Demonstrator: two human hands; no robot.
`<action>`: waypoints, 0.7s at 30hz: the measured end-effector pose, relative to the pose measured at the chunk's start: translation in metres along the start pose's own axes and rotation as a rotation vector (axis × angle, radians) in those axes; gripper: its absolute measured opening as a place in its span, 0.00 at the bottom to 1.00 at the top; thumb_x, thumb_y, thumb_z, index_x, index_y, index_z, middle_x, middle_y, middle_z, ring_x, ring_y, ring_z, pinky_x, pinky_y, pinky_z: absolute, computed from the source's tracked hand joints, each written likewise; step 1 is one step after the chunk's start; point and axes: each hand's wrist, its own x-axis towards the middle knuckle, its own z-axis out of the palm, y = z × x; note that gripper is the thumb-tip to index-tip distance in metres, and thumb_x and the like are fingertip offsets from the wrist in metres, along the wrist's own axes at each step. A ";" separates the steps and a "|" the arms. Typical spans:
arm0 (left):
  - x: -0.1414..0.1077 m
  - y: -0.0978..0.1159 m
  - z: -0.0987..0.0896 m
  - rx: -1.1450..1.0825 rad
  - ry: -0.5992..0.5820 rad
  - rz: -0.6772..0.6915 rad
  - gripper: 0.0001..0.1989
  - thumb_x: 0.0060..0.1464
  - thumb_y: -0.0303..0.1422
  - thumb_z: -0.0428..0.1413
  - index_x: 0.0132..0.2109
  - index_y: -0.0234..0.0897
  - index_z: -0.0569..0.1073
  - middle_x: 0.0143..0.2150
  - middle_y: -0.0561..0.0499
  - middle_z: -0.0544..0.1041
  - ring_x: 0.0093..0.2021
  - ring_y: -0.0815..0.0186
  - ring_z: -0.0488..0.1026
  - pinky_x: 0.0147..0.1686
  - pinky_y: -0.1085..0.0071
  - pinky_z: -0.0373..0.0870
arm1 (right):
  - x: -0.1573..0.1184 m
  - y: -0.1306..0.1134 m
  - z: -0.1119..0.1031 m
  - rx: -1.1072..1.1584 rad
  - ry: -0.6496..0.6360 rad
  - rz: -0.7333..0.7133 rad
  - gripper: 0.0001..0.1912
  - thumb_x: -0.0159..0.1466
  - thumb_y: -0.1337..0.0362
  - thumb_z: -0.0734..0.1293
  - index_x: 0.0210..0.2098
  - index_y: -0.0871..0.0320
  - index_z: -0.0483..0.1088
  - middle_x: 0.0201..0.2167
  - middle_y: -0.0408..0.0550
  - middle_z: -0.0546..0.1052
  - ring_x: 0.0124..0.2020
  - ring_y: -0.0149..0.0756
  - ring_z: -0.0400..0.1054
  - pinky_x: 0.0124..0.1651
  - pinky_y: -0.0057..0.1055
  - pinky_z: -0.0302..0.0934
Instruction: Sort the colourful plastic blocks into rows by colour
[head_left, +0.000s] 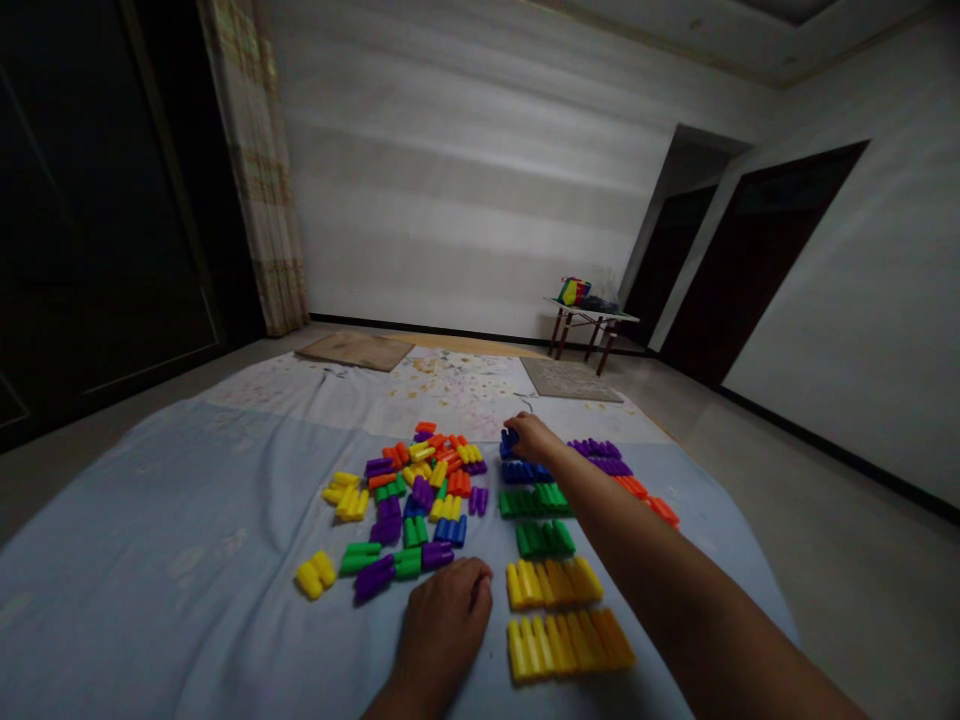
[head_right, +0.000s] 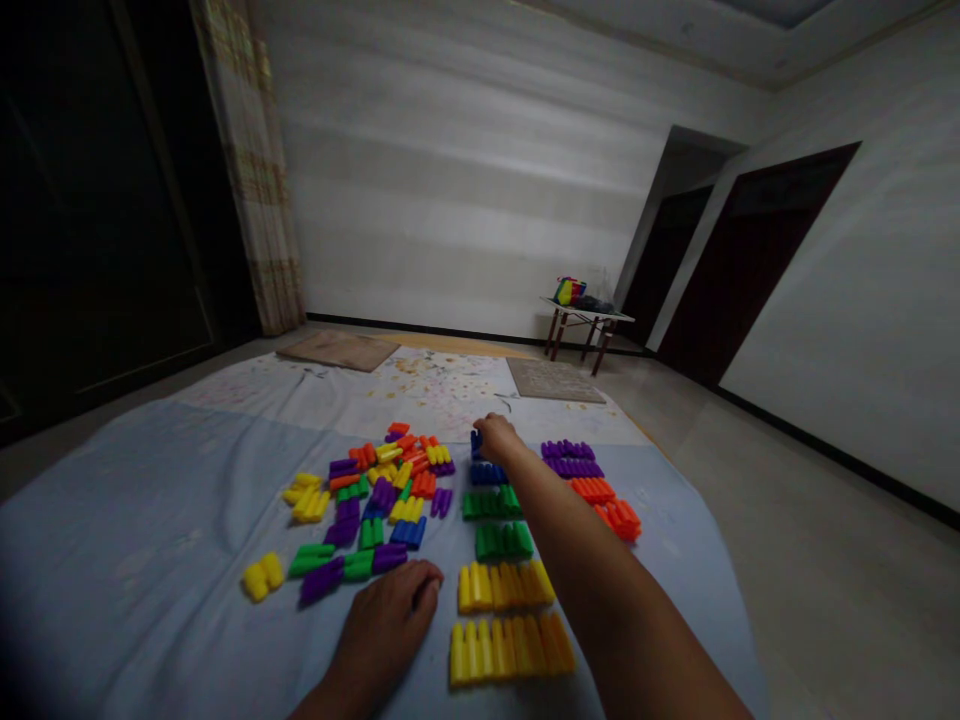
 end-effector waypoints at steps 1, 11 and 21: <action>0.000 -0.001 0.001 -0.005 0.005 0.001 0.12 0.55 0.31 0.43 0.38 0.43 0.71 0.38 0.54 0.75 0.41 0.69 0.70 0.39 0.74 0.59 | 0.004 0.002 0.003 -0.020 -0.009 0.021 0.26 0.50 0.72 0.66 0.49 0.58 0.67 0.48 0.54 0.69 0.49 0.43 0.62 0.48 0.32 0.55; 0.000 -0.003 0.002 -0.044 0.032 0.006 0.12 0.55 0.32 0.43 0.36 0.43 0.71 0.36 0.54 0.75 0.39 0.68 0.70 0.38 0.73 0.58 | 0.021 0.016 0.016 -0.129 -0.100 0.103 0.24 0.48 0.70 0.68 0.46 0.51 0.70 0.47 0.52 0.71 0.50 0.48 0.61 0.47 0.39 0.55; 0.001 -0.004 0.004 -0.056 0.040 0.013 0.11 0.54 0.32 0.44 0.37 0.44 0.71 0.36 0.55 0.75 0.38 0.69 0.70 0.38 0.73 0.58 | 0.015 0.021 0.021 -0.071 -0.074 0.124 0.25 0.47 0.71 0.69 0.45 0.50 0.70 0.46 0.48 0.73 0.50 0.45 0.62 0.48 0.36 0.55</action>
